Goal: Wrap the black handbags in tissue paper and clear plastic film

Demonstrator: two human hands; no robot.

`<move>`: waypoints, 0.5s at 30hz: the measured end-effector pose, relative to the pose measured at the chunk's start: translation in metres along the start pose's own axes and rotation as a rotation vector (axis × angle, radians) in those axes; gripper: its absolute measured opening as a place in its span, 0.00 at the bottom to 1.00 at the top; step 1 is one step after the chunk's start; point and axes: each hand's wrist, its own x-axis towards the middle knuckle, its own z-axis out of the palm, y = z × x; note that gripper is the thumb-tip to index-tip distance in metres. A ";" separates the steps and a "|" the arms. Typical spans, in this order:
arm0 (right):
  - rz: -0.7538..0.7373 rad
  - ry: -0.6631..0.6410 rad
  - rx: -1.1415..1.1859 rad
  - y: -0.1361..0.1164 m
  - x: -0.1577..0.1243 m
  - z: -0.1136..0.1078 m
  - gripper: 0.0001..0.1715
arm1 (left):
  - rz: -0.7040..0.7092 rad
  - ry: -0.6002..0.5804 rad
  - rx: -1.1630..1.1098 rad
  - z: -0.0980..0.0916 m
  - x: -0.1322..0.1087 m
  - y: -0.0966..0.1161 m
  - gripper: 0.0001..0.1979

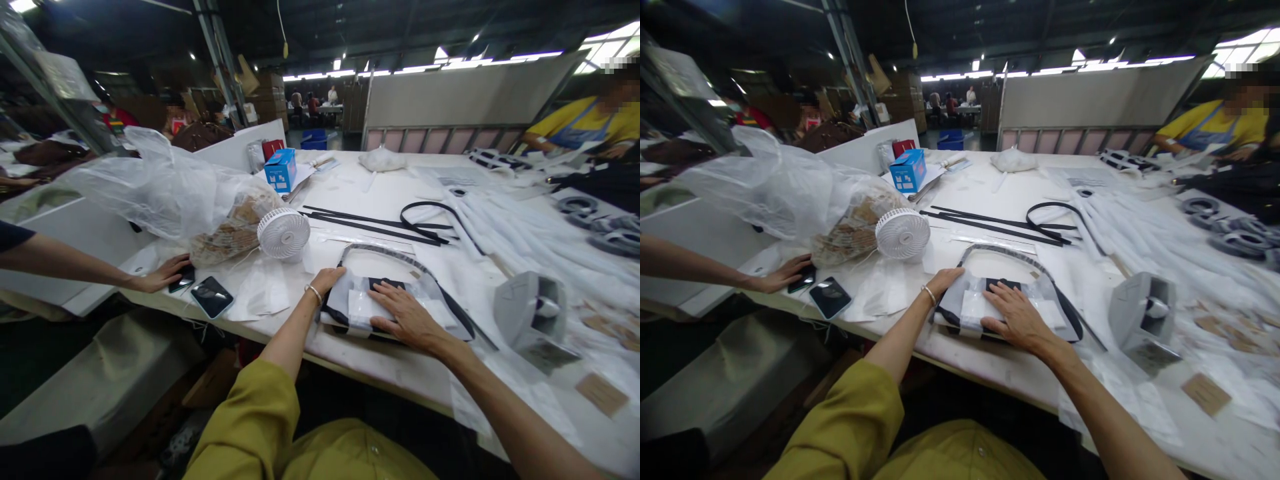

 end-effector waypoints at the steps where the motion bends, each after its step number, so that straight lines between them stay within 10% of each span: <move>1: -0.001 -0.013 0.015 0.002 0.001 -0.001 0.36 | 0.001 0.002 -0.003 0.000 -0.001 0.000 0.22; 15: 0.063 -0.021 0.141 -0.011 0.070 0.010 0.38 | 0.023 0.021 -0.042 -0.007 -0.014 0.016 0.18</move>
